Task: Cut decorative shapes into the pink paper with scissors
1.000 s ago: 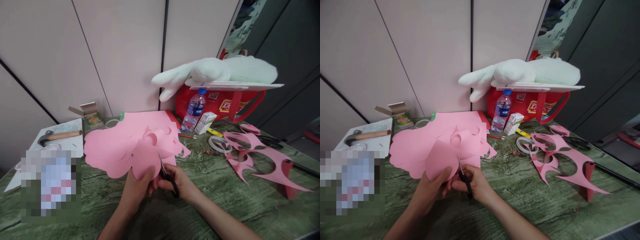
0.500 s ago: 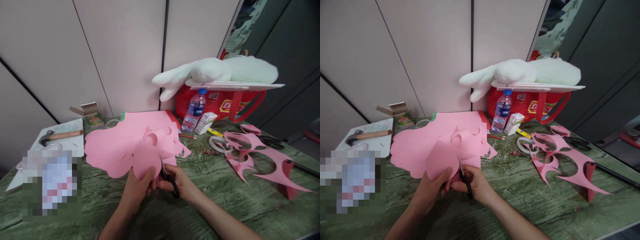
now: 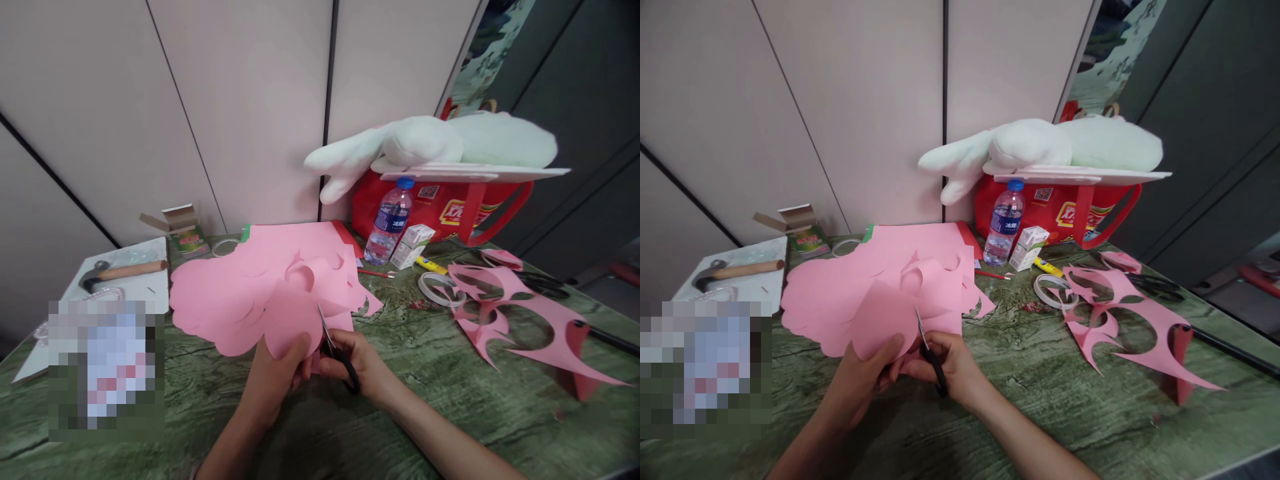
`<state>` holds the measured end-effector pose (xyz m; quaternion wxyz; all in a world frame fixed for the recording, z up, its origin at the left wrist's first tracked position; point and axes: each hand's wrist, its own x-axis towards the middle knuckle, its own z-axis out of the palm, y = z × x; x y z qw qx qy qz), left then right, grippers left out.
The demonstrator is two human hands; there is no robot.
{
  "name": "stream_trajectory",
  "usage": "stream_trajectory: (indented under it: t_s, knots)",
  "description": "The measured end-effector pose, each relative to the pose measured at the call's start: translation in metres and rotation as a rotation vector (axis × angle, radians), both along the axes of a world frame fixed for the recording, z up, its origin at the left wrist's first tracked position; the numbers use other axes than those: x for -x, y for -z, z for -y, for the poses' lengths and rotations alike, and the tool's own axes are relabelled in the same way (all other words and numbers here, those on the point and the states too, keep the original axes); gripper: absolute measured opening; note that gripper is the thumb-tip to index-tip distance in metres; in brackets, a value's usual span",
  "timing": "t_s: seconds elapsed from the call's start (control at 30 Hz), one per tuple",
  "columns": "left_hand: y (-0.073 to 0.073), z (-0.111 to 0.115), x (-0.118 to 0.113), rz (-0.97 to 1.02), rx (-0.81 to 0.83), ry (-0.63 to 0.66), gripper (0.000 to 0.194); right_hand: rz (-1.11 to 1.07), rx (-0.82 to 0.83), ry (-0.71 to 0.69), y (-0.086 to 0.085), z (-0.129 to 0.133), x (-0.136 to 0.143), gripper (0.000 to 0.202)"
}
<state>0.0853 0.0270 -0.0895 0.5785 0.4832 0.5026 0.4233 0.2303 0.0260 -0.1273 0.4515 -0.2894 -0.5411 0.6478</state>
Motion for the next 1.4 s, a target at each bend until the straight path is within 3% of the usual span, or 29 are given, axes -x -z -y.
stream_trajectory:
  t_s: [0.37,1.4]
  knots:
    - [-0.0011,0.0001,0.0000,-0.006,0.015,-0.031,0.039,0.164,-0.013,0.111,0.0058,-0.0002,-0.0054,0.050]
    - [0.0021,-0.0018,0.0047,-0.035,-0.022,-0.069,0.045,0.218,0.056,0.152,0.0004,0.0009,-0.0036,0.050]
